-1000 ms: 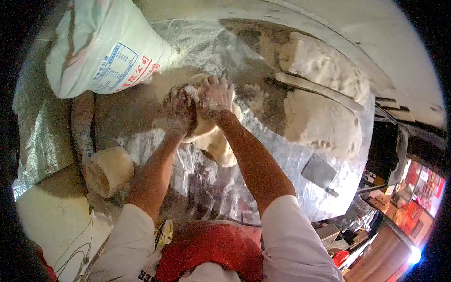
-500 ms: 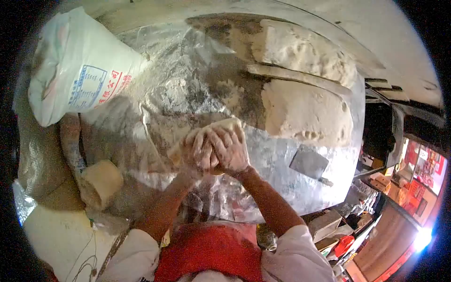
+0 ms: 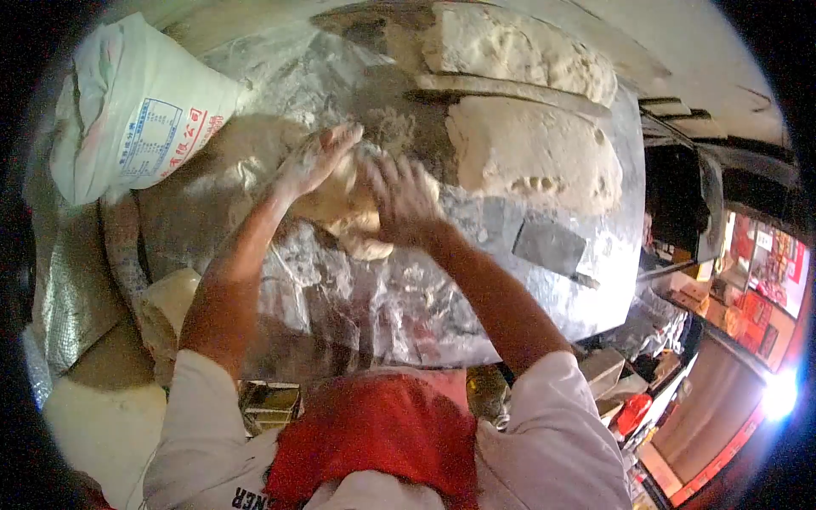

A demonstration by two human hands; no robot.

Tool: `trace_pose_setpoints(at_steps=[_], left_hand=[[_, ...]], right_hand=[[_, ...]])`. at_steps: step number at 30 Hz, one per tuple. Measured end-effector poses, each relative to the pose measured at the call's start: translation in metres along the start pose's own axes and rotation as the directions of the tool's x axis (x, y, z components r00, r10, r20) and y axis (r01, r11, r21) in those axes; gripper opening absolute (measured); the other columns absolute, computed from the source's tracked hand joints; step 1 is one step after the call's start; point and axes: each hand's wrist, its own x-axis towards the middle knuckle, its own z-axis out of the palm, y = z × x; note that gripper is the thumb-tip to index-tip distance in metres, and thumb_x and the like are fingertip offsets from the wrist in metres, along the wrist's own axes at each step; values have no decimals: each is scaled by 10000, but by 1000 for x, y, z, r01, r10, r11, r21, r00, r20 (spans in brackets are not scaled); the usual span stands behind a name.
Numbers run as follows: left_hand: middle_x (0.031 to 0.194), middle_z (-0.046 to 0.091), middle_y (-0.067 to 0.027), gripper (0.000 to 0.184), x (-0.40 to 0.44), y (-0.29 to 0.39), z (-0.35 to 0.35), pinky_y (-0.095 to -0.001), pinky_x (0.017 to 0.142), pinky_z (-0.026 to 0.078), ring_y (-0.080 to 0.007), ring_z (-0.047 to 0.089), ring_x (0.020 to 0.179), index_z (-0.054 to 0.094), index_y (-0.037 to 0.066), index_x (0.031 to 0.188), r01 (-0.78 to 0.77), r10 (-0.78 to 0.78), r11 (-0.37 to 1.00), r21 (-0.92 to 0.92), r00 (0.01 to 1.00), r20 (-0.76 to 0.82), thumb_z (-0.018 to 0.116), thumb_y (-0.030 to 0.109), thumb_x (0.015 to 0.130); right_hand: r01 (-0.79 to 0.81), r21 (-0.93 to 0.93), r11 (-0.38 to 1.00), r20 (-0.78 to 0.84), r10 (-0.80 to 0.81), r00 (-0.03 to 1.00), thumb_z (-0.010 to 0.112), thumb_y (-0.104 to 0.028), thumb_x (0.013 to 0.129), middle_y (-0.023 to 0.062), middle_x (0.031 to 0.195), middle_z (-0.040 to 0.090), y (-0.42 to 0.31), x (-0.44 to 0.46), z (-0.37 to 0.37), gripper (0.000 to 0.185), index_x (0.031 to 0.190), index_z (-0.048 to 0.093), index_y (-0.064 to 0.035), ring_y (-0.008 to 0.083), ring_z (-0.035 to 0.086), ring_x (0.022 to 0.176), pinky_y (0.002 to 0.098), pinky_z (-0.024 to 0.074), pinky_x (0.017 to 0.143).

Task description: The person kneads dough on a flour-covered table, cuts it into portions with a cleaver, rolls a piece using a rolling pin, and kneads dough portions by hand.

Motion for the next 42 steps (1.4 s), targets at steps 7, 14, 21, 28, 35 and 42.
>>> trace_pose_setpoints(at_steps=[7, 14, 21, 28, 35, 42], left_hand=[[1237, 632, -151, 438, -149, -3, 120, -587, 1080, 377, -365, 579, 1189, 650, 86, 1223, -308, 518, 808, 503, 778, -356, 580, 429, 959], [1296, 565, -176, 542, -55, -10, 80, -598, 1037, 354, -417, 498, 1237, 614, 41, 1271, -66, 321, 829, 555, 868, -378, 677, 356, 834], [1337, 582, -165, 590, 27, -10, 65, -544, 1085, 372, -346, 523, 1264, 608, 77, 1344, 218, 67, 857, 466, 850, -522, 586, 473, 906], [1358, 596, -157, 610, -68, 56, 24, -532, 1017, 448, -321, 600, 1214, 446, 142, 1494, 330, -357, 924, 194, 926, 120, 596, 382, 954], [1213, 609, -106, 504, -133, 4, 132, -564, 944, 392, -330, 576, 1131, 603, 144, 1354, -36, 379, 797, 602, 807, -453, 554, 422, 937], [1019, 657, -112, 412, -13, -10, 75, -483, 820, 445, -311, 614, 919, 653, 73, 1156, -61, 446, 806, 589, 717, -536, 580, 397, 912]], right_hand=[[-107, -30, 994, -144, 101, 984, 710, -549, 828, 159, 1447, 505, -68, -99, 37, 866, 1499, 409, -91, 344, 475, 1328, 583, 322, 1102], [-80, 50, 996, -49, 83, 995, 649, -614, 804, 114, 1567, 389, 11, 7, 26, 887, 1518, 409, -145, 325, 333, 1459, 535, 241, 1184], [-56, -199, 978, -46, 48, 998, 738, -656, 744, 158, 1598, 317, 59, 77, -18, 1032, 1539, 354, -121, 366, 314, 1456, 570, 259, 1169], [36, -107, 994, -84, -45, 995, 713, -628, 812, 172, 1380, 485, -43, -70, 0, 865, 1399, 454, -47, 345, 447, 1281, 541, 339, 1101], [-152, 35, 988, -230, 156, 961, 629, -546, 860, 96, 1462, 493, -43, -95, 67, 770, 1470, 448, -112, 312, 433, 1360, 603, 241, 1129], [-43, 120, 992, -96, 55, 994, 687, -503, 795, 178, 1423, 519, 33, 23, 21, 829, 1473, 447, -90, 377, 550, 1204, 571, 412, 994]])
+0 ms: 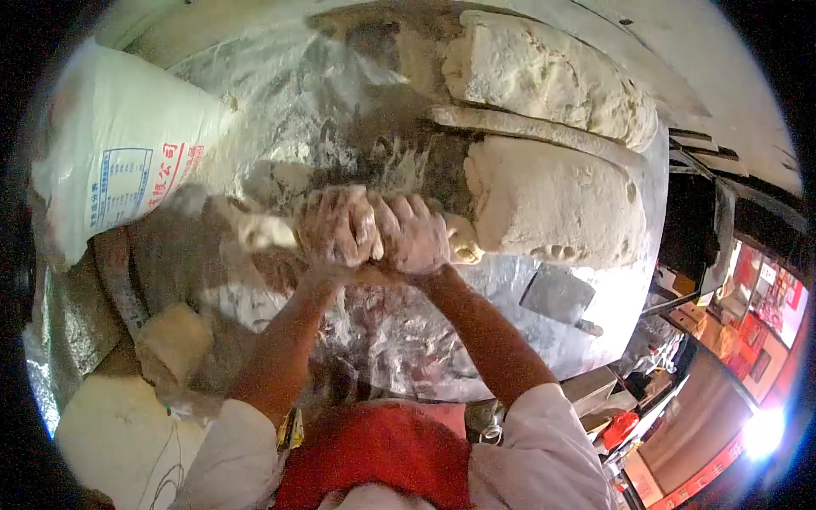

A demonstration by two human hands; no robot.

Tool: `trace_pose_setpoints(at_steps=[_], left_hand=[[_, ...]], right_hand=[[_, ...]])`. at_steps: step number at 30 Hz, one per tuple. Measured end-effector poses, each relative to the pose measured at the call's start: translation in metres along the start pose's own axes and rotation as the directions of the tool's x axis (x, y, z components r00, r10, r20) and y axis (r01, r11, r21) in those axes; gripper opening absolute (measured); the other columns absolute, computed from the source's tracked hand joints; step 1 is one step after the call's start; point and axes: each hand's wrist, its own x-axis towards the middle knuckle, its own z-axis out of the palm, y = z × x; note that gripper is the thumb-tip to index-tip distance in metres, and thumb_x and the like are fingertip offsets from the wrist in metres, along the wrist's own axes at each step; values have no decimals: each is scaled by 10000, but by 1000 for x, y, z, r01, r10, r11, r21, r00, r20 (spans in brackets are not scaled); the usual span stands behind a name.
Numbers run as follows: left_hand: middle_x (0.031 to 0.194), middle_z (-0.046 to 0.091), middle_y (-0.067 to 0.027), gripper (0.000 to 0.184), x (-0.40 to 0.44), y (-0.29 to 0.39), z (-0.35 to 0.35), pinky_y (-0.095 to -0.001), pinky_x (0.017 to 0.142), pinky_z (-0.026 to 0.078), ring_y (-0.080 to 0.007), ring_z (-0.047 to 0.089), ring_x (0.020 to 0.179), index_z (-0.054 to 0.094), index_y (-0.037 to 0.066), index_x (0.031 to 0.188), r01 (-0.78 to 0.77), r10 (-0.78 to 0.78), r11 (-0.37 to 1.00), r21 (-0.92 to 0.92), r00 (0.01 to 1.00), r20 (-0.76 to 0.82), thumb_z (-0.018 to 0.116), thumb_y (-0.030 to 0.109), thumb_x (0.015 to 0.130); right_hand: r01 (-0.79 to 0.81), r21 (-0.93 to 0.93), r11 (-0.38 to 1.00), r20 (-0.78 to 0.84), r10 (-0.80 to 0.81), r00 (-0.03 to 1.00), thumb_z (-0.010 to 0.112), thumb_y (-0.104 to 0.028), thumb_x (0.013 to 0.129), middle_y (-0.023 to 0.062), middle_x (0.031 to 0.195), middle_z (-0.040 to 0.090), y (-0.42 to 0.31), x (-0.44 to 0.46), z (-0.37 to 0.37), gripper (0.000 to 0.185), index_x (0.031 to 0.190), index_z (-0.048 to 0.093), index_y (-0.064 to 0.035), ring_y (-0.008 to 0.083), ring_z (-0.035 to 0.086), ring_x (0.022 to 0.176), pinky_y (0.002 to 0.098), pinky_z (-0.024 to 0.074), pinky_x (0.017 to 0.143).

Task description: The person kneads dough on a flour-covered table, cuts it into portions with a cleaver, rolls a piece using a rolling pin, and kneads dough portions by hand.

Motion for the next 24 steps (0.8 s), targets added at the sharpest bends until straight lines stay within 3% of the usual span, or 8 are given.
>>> trace_pose_setpoints(at_steps=[5, 8, 14, 16, 18, 20, 22, 24], left_hand=[[1194, 664, -156, 495, 7, -40, 54, -506, 954, 467, -360, 623, 1090, 617, 62, 1258, -6, 6, 995, 98, 1000, 7, 583, 438, 939], [1375, 583, -189, 681, 14, -75, 25, -518, 1084, 420, -368, 585, 1225, 513, 69, 1406, -488, 454, 863, 127, 862, 227, 596, 555, 936], [1303, 605, -166, 630, -11, -83, -103, -472, 924, 540, -273, 595, 1220, 556, 90, 1352, 182, -246, 967, 176, 842, 481, 684, 532, 920], [1265, 612, -146, 617, -40, -81, -95, -450, 900, 553, -249, 594, 1214, 563, 92, 1330, 510, -378, 860, -25, 668, 641, 689, 532, 916], [1183, 605, -99, 476, -70, -66, -53, -361, 846, 567, -208, 601, 1133, 579, 93, 1237, 303, -91, 734, -607, 930, 355, 727, 408, 912], [1119, 579, -84, 398, -79, 13, -61, -296, 781, 560, -189, 589, 1035, 552, 87, 1173, 314, -35, 514, -798, 937, 346, 752, 258, 875], [1137, 584, -86, 393, -116, 57, -69, -350, 817, 557, -222, 585, 992, 547, 82, 1166, 81, 2, 968, -237, 944, 331, 749, 173, 842], [1152, 575, -111, 393, -123, 70, -99, -410, 876, 537, -269, 590, 1063, 551, 82, 1192, 44, 106, 950, -311, 888, 448, 734, 154, 851]], right_hand=[[-13, 174, 985, -145, 39, 989, 794, -489, 766, 170, 1332, 539, 49, 32, 38, 898, 1455, 403, -66, 433, 560, 1191, 506, 498, 992], [-177, -26, 984, 128, 179, 976, 723, -583, 829, 178, 1432, 483, -18, 20, -42, 901, 1504, 357, -111, 414, 507, 1294, 548, 422, 1078], [-226, -223, 948, 28, 238, 971, 624, -617, 904, 215, 1424, 491, -4, -44, -26, 857, 1549, 284, -167, 408, 556, 1229, 581, 421, 1061], [-459, -99, 883, 228, 469, 853, 579, -563, 950, 261, 1308, 547, -13, -45, -11, 790, 1485, 295, -56, 393, 634, 1095, 555, 533, 908], [-413, 195, 890, 273, 355, 894, 600, -385, 977, 215, 1103, 609, -28, -80, 8, 703, 1387, 290, 94, 311, 679, 939, 438, 597, 611], [-589, 638, 496, 449, 382, 808, 676, -291, 953, 172, 1084, 637, -67, -123, 15, 588, 1374, 411, 23, 270, 668, 948, 431, 610, 791], [-659, 680, 321, 517, 427, 742, 625, -313, 979, 208, 1237, 648, -86, -160, 23, 528, 1350, 504, 42, 287, 669, 1053, 444, 556, 938], [-676, 650, 347, 492, 486, 722, 610, -394, 986, 209, 1242, 663, -80, -184, 8, 558, 1330, 557, 43, 301, 664, 1103, 426, 548, 925]])
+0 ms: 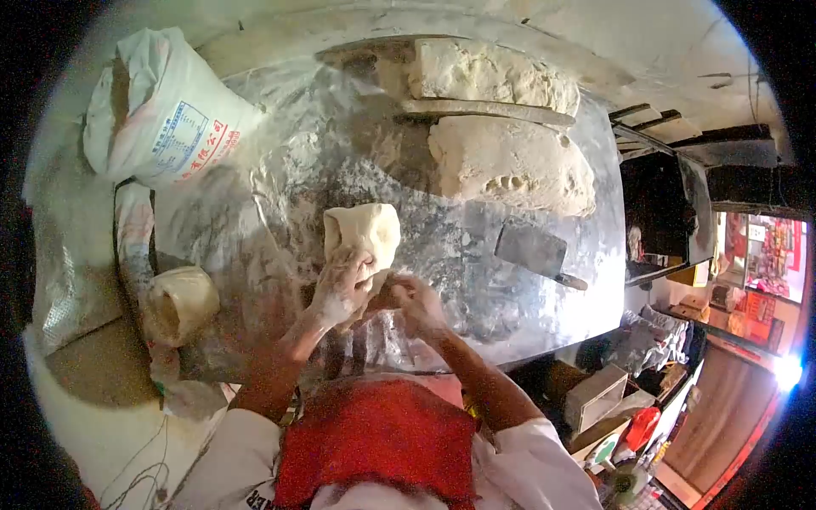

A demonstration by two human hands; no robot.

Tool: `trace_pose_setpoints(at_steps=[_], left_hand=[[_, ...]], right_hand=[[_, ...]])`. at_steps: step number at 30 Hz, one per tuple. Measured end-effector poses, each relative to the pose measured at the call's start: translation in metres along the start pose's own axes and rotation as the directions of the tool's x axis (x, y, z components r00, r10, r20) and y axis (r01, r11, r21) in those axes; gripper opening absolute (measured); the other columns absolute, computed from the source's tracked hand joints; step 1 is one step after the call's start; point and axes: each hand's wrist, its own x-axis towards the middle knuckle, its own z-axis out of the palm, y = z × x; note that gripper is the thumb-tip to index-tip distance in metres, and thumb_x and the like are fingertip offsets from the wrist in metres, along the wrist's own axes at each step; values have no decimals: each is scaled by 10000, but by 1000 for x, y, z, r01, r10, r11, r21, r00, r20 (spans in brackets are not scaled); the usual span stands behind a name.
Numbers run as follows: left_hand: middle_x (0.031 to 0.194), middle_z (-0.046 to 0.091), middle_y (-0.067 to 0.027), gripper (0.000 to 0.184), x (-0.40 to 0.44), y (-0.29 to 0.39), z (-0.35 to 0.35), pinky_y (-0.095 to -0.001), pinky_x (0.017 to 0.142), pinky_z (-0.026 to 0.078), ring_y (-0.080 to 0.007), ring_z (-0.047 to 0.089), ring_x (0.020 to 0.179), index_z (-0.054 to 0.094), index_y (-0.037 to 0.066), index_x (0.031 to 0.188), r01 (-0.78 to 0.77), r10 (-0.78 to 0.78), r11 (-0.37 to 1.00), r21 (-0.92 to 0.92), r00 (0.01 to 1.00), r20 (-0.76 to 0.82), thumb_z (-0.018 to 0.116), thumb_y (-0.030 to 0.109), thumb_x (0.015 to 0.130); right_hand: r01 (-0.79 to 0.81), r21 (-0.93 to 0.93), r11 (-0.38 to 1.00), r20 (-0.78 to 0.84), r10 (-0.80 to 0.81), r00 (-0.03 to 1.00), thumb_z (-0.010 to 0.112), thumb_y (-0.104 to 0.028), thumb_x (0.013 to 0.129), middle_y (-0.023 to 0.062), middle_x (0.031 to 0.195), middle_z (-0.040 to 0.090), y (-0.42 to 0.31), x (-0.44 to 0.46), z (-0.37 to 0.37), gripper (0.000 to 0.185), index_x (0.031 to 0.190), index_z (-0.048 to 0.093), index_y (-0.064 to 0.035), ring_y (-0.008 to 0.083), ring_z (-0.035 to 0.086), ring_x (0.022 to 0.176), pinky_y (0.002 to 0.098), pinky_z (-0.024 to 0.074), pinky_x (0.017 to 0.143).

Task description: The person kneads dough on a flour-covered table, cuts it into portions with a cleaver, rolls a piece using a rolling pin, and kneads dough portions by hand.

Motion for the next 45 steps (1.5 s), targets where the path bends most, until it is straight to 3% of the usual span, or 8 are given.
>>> trace_pose_setpoints(at_steps=[6, 10, 22, 24, 26, 28, 33, 45], left_hand=[[902, 626, -119, 219, 46, -12, -10, -424, 830, 524, -286, 617, 826, 585, 68, 1130, 164, -198, 974, -158, 953, -229, 616, 187, 948], [1373, 473, -88, 629, 102, 22, -5, -472, 1142, 261, -281, 380, 1353, 439, 151, 1451, 353, -531, 759, 547, 821, 207, 585, 372, 881], [1209, 566, -115, 525, 173, -78, 7, -492, 1018, 371, -334, 523, 1121, 574, 105, 1264, 179, -35, 907, 382, 934, -355, 604, 427, 851], [1373, 488, -134, 721, 162, -61, -55, -571, 1098, 337, -325, 437, 1292, 508, 119, 1362, 563, -387, 572, -596, 826, 410, 614, 632, 867], [1072, 634, -81, 603, 141, -37, -70, -511, 993, 388, -258, 558, 1134, 588, 96, 1241, 563, -351, 667, -488, 815, 461, 506, 620, 954], [1151, 629, -105, 555, 95, -6, -44, -540, 1004, 388, -294, 544, 1184, 601, 92, 1248, 50, -105, 949, 312, 981, 162, 494, 567, 981], [1279, 543, -162, 514, 9, 5, 35, -589, 985, 372, -365, 493, 1217, 608, 101, 1289, -35, 121, 933, 358, 968, -219, 650, 380, 859], [1297, 589, -171, 438, 237, -93, 9, -554, 1079, 356, -396, 568, 1204, 651, 60, 1206, 96, 66, 924, 371, 913, -402, 686, 280, 829]], right_hand=[[154, -228, 961, -373, -233, 898, 562, -552, 980, 220, 1497, 431, -50, 26, 0, 750, 1511, 390, -51, 365, 474, 1340, 495, 435, 1059], [274, -591, 759, -473, -601, 644, 607, -573, 932, 206, 1419, 486, -70, 98, 36, 715, 1472, 442, -134, 393, 455, 1324, 563, 386, 1082], [373, -236, 897, -345, -436, 831, 558, -670, 910, 277, 1360, 552, -128, 165, -38, 762, 1368, 547, -60, 422, 634, 1090, 533, 498, 848], [634, -372, 678, -198, -725, 660, 518, -644, 943, 275, 1350, 558, -96, 125, -43, 721, 1344, 558, -46, 385, 582, 1212, 527, 481, 912], [582, -699, 416, 11, -807, 590, 557, -496, 974, 223, 1276, 571, -7, 100, -32, 543, 1286, 568, -53, 374, 572, 1136, 529, 478, 1027], [595, -664, 453, 127, -716, 687, 661, -386, 927, 189, 1428, 506, 7, 49, -19, 581, 1405, 498, -99, 330, 498, 1328, 471, 453, 1102], [346, -864, 365, 43, -632, 774, 558, -245, 947, 181, 1552, 372, -32, 11, -4, 660, 1552, 332, -109, 353, 308, 1469, 636, 177, 1199], [486, -794, 364, 47, -761, 647, 602, -296, 874, 174, 1473, 478, -151, 228, -96, 708, 1514, 389, -79, 381, 437, 1366, 547, 324, 1115]])
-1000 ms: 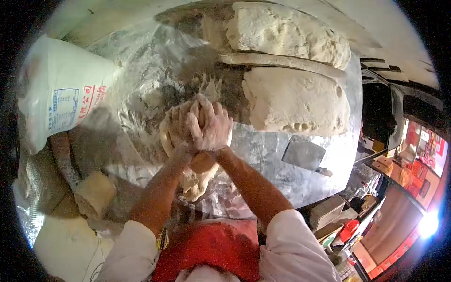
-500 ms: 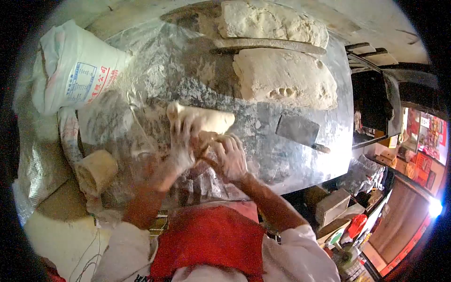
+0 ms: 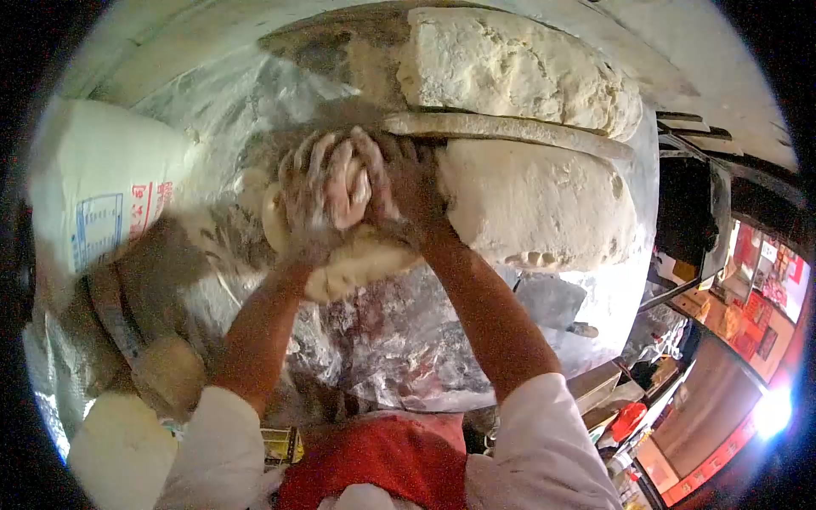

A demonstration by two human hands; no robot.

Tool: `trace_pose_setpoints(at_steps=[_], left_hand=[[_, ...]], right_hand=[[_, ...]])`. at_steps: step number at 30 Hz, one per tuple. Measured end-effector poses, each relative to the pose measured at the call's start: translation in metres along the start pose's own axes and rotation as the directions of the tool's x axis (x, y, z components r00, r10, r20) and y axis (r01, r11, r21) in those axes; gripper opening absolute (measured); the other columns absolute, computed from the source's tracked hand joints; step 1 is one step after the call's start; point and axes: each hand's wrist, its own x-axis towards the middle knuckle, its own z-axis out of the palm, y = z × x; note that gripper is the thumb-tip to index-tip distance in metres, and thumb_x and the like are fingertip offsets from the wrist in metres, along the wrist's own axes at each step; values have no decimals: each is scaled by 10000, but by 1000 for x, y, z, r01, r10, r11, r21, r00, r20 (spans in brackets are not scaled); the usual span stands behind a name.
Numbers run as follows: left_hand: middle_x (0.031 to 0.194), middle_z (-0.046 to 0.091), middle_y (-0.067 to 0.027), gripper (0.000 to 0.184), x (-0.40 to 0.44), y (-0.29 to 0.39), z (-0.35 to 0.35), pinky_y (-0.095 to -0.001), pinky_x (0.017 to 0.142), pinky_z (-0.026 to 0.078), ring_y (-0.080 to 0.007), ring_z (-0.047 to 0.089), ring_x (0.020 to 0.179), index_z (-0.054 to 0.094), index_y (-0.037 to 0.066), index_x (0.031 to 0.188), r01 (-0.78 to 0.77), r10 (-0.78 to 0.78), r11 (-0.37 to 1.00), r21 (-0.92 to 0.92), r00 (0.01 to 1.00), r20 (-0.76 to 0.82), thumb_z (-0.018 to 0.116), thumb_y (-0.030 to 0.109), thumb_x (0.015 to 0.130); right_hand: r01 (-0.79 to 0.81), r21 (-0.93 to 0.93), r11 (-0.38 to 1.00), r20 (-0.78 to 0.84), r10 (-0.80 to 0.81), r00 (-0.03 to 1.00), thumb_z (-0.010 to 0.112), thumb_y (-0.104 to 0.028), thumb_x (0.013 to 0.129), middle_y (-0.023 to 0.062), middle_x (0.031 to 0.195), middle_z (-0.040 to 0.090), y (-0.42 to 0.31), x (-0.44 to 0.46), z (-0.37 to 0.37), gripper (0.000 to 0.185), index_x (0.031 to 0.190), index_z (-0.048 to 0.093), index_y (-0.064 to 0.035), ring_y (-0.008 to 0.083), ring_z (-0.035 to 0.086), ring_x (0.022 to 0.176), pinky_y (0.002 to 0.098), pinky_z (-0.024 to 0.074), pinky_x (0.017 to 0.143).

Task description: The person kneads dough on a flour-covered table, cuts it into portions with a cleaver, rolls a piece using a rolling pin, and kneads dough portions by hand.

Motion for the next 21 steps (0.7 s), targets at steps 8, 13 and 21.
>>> trace_pose_setpoints(at_steps=[8, 13, 21], left_hand=[[1431, 542, -100, 464, -43, -6, -81, -546, 1122, 368, -284, 490, 1352, 540, 172, 1398, -494, 476, 867, 62, 859, 190, 581, 385, 988], [1459, 487, -155, 559, -178, 44, -150, -518, 1099, 383, -366, 464, 1352, 560, 30, 1376, -201, 251, 964, -173, 903, 348, 700, 242, 878], [1360, 570, -180, 471, -135, 30, -85, -585, 1095, 329, -357, 558, 1241, 513, 33, 1408, -131, 123, 990, 61, 984, 126, 535, 259, 995]], right_hand=[[-131, -56, 990, 89, 136, 987, 620, -471, 906, 170, 1600, 286, -44, -83, 5, 883, 1572, 227, -45, 381, 314, 1442, 557, 295, 1170], [66, -178, 982, 115, -46, 992, 602, -552, 901, 153, 1627, 282, -83, -224, 16, 806, 1576, 327, -207, 342, 294, 1480, 595, 217, 1193], [59, -215, 975, -36, -68, 997, 561, -451, 927, 199, 1569, 347, -76, -153, 48, 679, 1504, 405, -128, 399, 320, 1454, 681, 155, 1175]])
